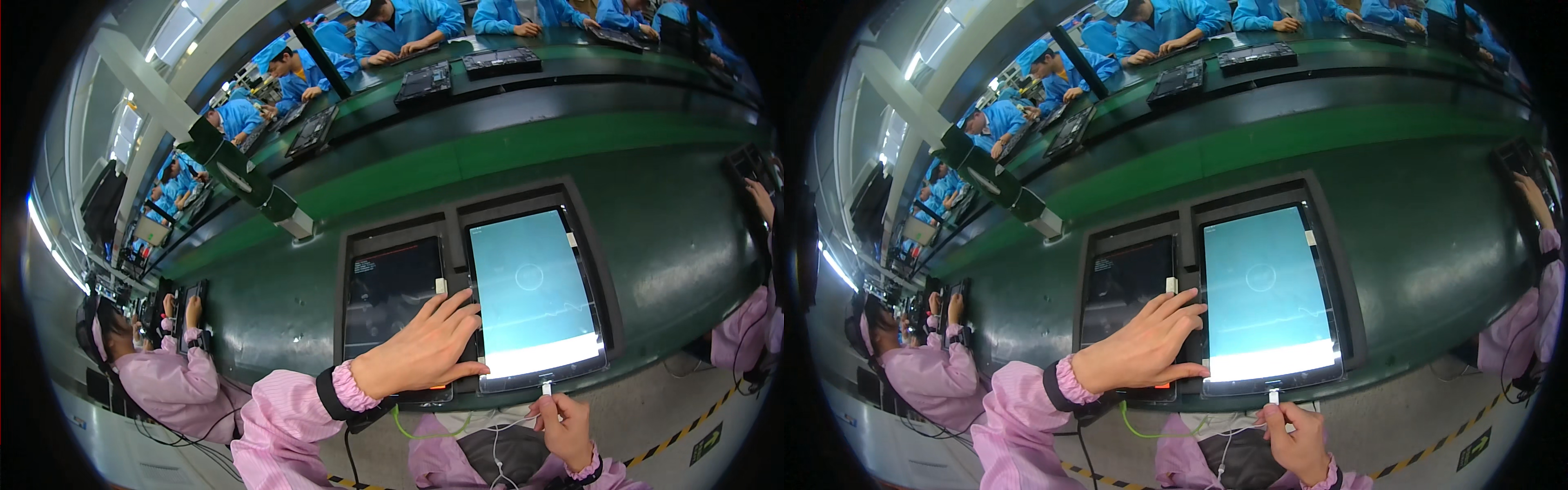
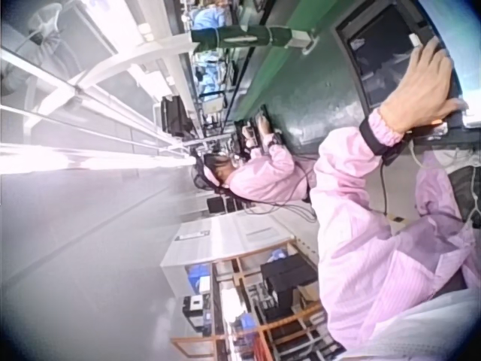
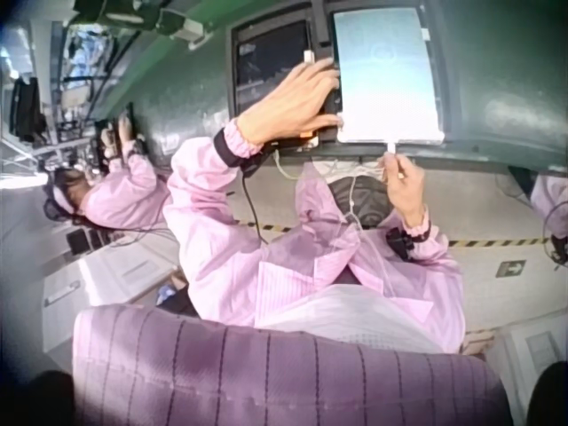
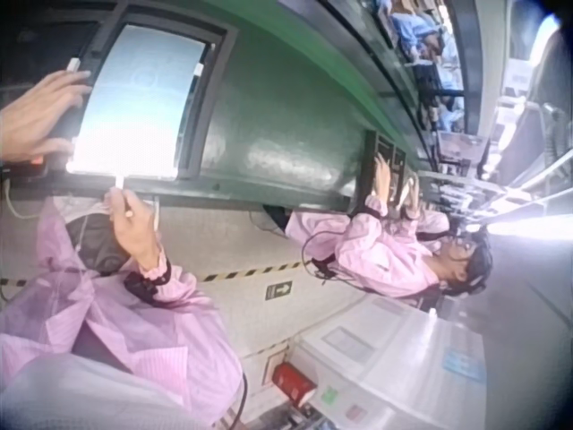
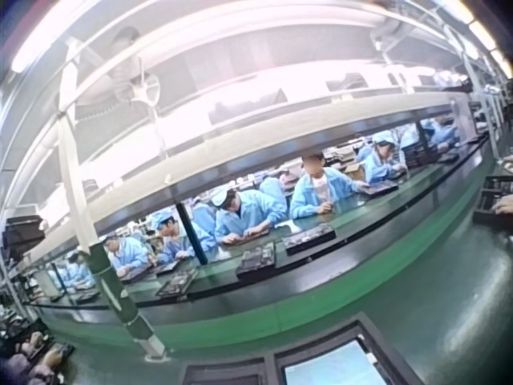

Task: Testing tablet functionality and connecting power cables on an electronics assembly line.

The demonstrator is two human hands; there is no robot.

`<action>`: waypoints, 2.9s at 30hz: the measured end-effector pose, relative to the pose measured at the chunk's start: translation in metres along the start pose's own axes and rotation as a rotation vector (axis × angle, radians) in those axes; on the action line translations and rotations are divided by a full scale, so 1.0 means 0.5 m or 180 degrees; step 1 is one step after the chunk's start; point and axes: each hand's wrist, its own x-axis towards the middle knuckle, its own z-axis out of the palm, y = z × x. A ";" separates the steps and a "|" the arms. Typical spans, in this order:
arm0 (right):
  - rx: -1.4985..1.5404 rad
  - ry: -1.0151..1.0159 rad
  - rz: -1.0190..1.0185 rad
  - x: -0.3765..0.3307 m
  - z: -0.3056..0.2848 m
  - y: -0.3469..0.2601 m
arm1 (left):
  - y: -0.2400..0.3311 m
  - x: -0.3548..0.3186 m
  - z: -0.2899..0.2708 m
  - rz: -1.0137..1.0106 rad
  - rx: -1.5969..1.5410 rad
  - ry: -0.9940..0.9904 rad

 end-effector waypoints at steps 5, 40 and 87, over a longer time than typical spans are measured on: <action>0.0125 0.0050 -0.0051 0.002 0.004 0.002 | 0.003 0.012 0.006 0.0020 0.0047 -0.0042; -0.0265 0.0004 -0.1084 -0.043 0.006 0.004 | 0.087 -0.015 0.016 -0.0109 -0.0661 0.0476; 0.0088 -0.0257 -0.0200 -0.009 -0.024 -0.042 | -0.101 0.091 -0.026 -0.1006 -0.0757 0.0646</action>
